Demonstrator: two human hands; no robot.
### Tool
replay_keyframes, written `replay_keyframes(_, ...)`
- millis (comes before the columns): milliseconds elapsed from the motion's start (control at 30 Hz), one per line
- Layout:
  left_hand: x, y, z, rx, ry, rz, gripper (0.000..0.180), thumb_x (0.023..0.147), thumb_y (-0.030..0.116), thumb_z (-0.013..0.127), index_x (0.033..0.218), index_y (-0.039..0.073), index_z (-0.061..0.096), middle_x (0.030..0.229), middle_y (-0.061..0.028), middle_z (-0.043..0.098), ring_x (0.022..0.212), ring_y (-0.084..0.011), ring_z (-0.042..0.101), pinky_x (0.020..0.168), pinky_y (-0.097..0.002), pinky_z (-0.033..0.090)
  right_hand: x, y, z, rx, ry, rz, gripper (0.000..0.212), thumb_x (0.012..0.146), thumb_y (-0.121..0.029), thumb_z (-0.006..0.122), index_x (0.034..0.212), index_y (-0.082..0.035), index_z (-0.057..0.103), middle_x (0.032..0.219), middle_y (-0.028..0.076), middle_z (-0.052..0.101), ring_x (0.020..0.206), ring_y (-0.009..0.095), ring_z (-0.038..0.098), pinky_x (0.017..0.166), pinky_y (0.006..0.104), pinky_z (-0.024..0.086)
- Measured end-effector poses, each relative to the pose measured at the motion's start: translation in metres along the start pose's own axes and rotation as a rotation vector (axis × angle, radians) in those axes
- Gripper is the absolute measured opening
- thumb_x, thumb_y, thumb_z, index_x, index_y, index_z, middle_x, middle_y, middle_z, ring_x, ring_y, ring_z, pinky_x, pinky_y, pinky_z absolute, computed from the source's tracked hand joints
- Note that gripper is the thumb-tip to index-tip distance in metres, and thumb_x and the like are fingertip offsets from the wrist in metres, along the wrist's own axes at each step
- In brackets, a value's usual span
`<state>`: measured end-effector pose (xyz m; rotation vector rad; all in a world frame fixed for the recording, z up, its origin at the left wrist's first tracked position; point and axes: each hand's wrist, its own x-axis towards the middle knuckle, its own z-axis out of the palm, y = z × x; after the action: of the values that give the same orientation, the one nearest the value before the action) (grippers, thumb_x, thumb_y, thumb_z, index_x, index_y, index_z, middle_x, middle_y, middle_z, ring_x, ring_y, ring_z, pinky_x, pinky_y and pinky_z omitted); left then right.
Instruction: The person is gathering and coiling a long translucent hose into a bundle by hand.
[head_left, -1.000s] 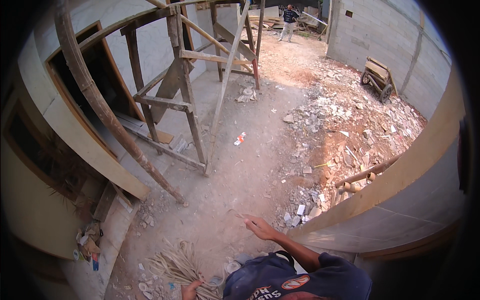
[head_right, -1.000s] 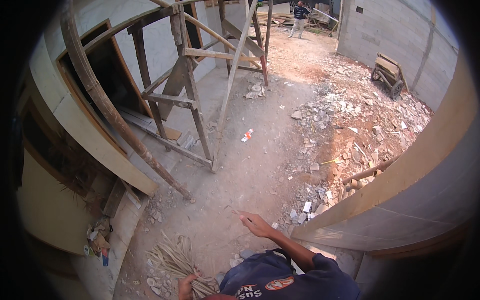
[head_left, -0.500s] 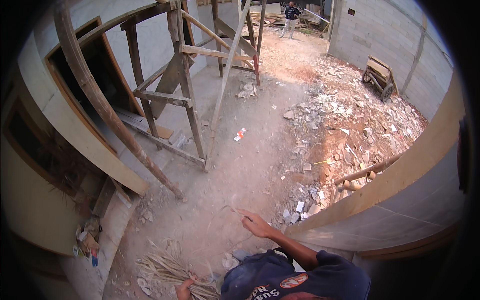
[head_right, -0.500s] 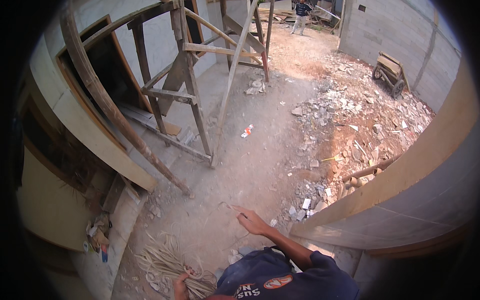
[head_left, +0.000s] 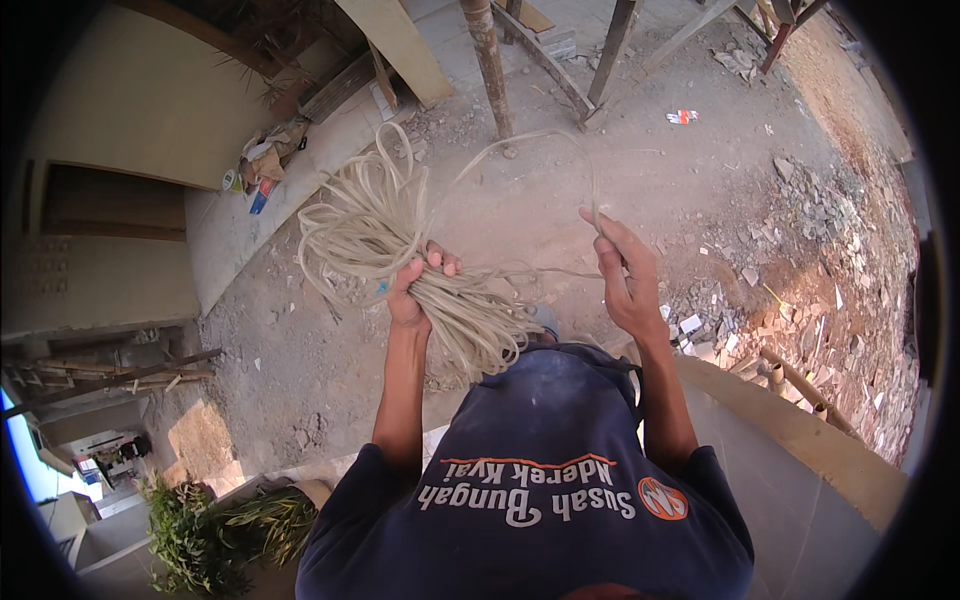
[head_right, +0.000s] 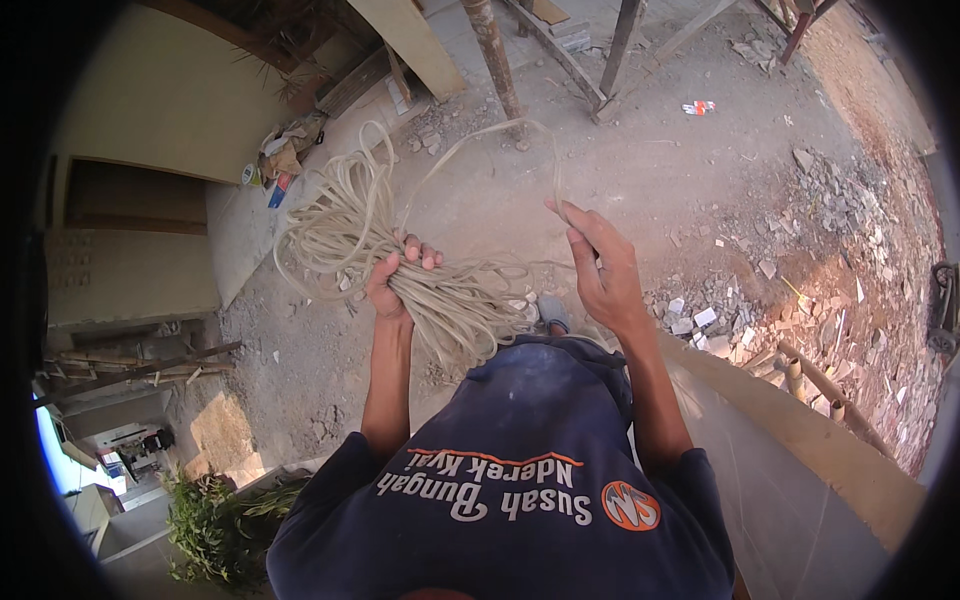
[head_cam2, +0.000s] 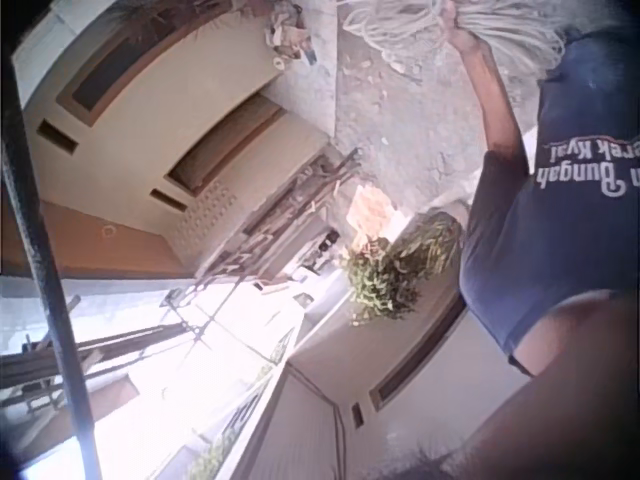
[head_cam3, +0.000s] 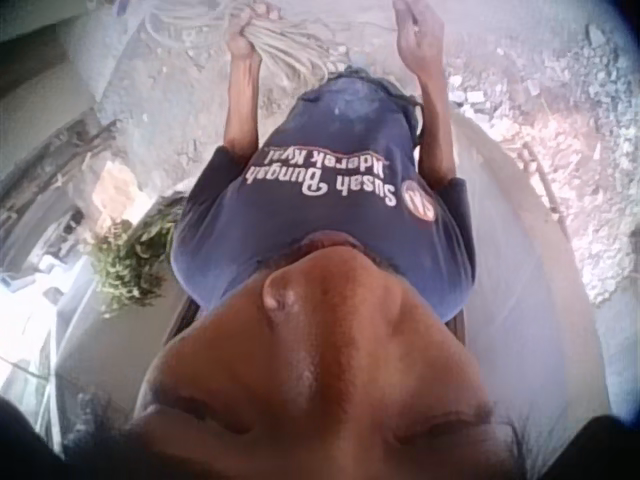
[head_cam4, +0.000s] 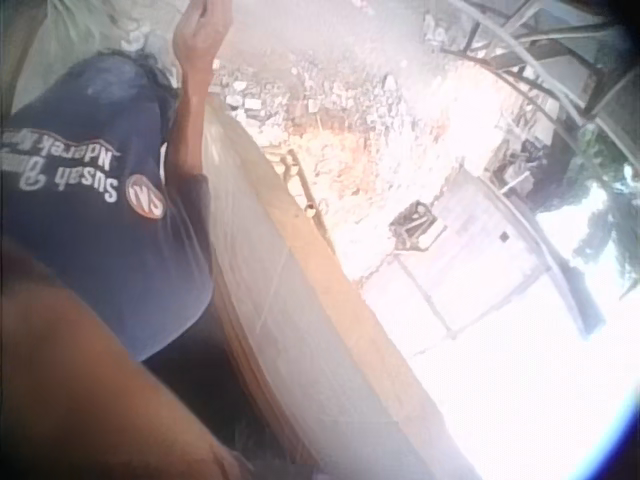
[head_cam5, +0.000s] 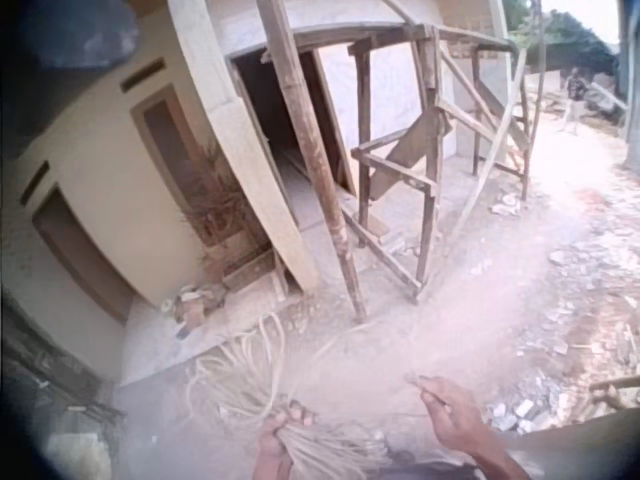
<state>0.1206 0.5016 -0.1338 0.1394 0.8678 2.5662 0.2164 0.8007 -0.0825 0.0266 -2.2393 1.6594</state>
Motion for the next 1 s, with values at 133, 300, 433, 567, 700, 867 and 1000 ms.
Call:
replay_keyframes(133,0.002,-0.007,0.012,0.087,0.003,-0.032,0.035,0.087,0.012,0.072,0.116,0.008,0.054,0.093,-0.0071,0.059,0.091,-0.0248,0.061,0.087,-0.0417,0.052,0.024,-0.035,0.026,-0.072,-0.125,-0.159,0.036,0.099,-0.001,0.058,0.134,-0.005,0.066,0.082,0.008,0.058,0.071,0.019,0.055,0.069,0.0308,0.047)
replay_keyframes(300,0.0,-0.009,0.014,0.233,0.05,-0.129,0.038,0.087,0.011,0.074,0.119,0.004,0.054,0.097,-0.0078,0.062,0.095,-0.0225,0.063,0.081,-0.0363,0.057,0.057,-0.063,0.053,0.208,-0.203,-0.188,0.031,0.1,-0.008,0.062,0.13,-0.005,0.068,0.085,0.007,0.059,0.073,0.015,0.059,0.068,0.0279,0.05)
replay_keyframes(433,0.002,-0.006,0.024,0.283,0.078,-0.114,0.036,0.085,0.011,0.076,0.115,0.002,0.058,0.095,-0.0082,0.064,0.089,-0.021,0.064,0.079,-0.0345,0.056,0.081,-0.085,0.047,0.428,-0.341,-0.044,0.02,0.102,-0.012,0.063,0.118,-0.002,0.07,0.089,0.003,0.062,0.066,0.008,0.058,0.059,0.024,0.048)
replay_keyframes(567,-0.002,-0.004,0.028,0.522,0.012,-0.15,0.037,0.081,0.011,0.078,0.112,0.0,0.062,0.092,-0.009,0.065,0.084,-0.0206,0.064,0.076,-0.0344,0.054,0.11,-0.096,0.059,0.388,-0.324,0.12,0.018,0.1,-0.017,0.063,0.098,-0.001,0.071,0.068,0.007,0.059,0.061,0.017,0.061,0.061,0.0327,0.049)
replay_keyframes(700,-0.01,-0.007,0.023,0.402,-0.033,-0.393,0.039,0.079,0.013,0.078,0.113,0.001,0.062,0.087,-0.0093,0.063,0.083,-0.0217,0.063,0.075,-0.0349,0.051,0.158,-0.034,0.082,-0.054,-0.153,0.024,0.029,0.096,-0.029,0.065,0.09,-0.001,0.071,0.069,0.016,0.065,0.065,0.032,0.065,0.063,0.0407,0.05)
replay_keyframes(867,0.005,-0.006,0.041,0.009,-0.005,-0.669,0.034,0.084,0.02,0.069,0.111,0.002,0.06,0.081,-0.0085,0.06,0.075,-0.026,0.061,0.08,-0.042,0.05,0.164,0.054,0.098,-0.303,-0.096,0.26,0.036,0.091,-0.036,0.065,0.094,-0.002,0.076,0.09,0.03,0.071,0.091,0.048,0.069,0.085,0.0529,0.054)
replay_keyframes(1000,0.01,-0.007,0.015,0.1,0.285,-0.655,0.029,0.087,0.026,0.065,0.107,0.006,0.061,0.08,-0.0079,0.062,0.069,-0.0271,0.062,0.074,-0.0474,0.052,0.143,0.094,0.097,-0.325,-0.068,0.188,0.044,0.094,-0.037,0.068,0.123,-0.003,0.066,0.104,0.028,0.071,0.103,0.042,0.069,0.091,0.0495,0.053)
